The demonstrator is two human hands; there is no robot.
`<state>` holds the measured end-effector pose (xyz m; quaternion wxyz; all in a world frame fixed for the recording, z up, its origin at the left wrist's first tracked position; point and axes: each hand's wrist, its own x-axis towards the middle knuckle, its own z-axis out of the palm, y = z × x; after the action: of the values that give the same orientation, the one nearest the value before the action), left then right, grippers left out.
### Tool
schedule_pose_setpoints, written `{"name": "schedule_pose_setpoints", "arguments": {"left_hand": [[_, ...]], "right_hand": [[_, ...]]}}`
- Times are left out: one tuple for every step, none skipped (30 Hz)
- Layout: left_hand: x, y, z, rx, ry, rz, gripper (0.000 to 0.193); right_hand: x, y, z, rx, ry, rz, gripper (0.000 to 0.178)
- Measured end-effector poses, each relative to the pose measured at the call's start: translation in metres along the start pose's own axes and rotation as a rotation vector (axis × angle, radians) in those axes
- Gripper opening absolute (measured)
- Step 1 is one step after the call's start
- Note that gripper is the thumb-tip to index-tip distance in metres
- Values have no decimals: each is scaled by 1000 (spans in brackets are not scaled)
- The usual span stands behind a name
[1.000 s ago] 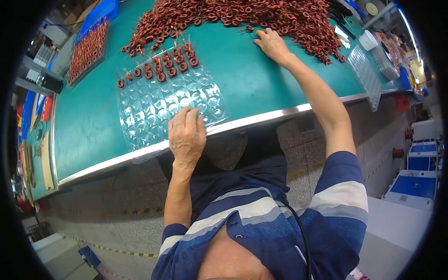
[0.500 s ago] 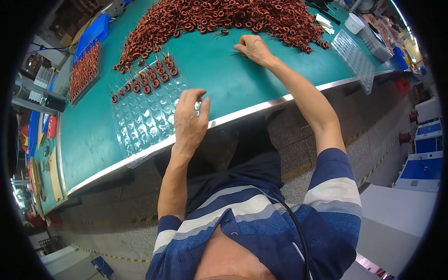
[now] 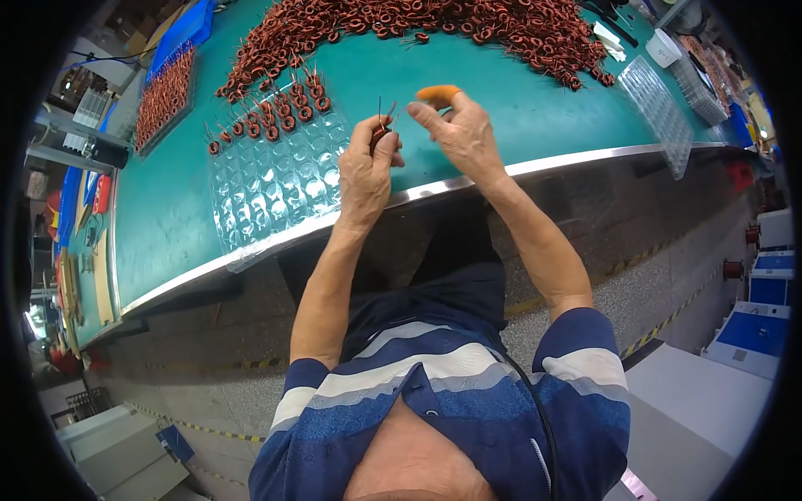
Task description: Manual assembly and sorting of copper coils into trays.
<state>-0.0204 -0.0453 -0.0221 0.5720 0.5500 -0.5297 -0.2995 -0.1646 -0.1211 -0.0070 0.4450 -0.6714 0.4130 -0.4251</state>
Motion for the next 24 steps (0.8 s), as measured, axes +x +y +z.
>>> {"name": "schedule_pose_setpoints", "arguments": {"left_hand": [[-4,4,-6,42,-27,20,22],[-3,3,-11,44,-25,15,22],[-1,2,-15,105,-94,107,22],[0,2,-17,163,-169,200,23],[-3,3,-19,163,-217,155,25],[-7,4,-19,159,-223,151,25],[-8,5,-17,-134,-233,10,27],[-11,6,-16,-427,-238,-132,28],[-14,5,-11,-712,-235,-194,30],[-15,4,-8,-713,-230,-195,30],[-15,2,-4,-784,-197,-233,30],[-15,0,-3,-855,-163,-272,30],[-13,0,-4,-824,-130,-285,30],[-11,-4,-5,-824,-122,-288,30],[-8,-8,-5,-796,-115,-266,29],[-6,-7,-5,-769,-118,-244,29],[-6,-5,-5,-772,-121,-246,29],[-7,-4,-5,-766,-116,-268,26],[-5,2,-7,-759,-112,-282,23],[-4,6,-8,-753,-110,-296,21],[-8,5,-10,-685,-91,-315,18],[-12,6,-13,-691,-82,-320,17],[-13,8,-15,-697,-74,-325,17],[-7,8,-16,-713,-89,-262,15]], "right_hand": [[0,0,0,-1,55,-58,44],[3,0,-1,20,2,-107,40],[6,-1,-2,74,-123,-114,36],[7,-9,2,126,-241,-119,33],[5,-10,5,135,-297,-72,25],[3,-12,7,133,-294,-65,25],[2,-15,8,78,-256,-126,24],[1,-17,10,22,-219,-188,25],[-2,-17,12,-44,-134,-269,21],[-5,-17,12,-44,-139,-268,21],[-6,-17,11,-184,-45,-399,18],[-8,-18,11,-324,50,-529,15],[-9,-23,13,-513,151,-762,10],[-15,-27,17,-570,189,-875,10],[-25,-33,22,-627,227,-989,10],[-31,-37,20,-611,217,-977,12],[-28,-33,17,-561,232,-922,11],[-24,-29,14,-513,247,-867,10],[-18,-30,13,-454,215,-785,10],[-19,-31,12,-409,173,-696,11],[-22,-34,13,-364,130,-607,12],[-28,-33,16,-343,116,-608,12],[-25,-34,14,-269,83,-492,12],[-20,-35,12,-195,52,-376,13]]}}
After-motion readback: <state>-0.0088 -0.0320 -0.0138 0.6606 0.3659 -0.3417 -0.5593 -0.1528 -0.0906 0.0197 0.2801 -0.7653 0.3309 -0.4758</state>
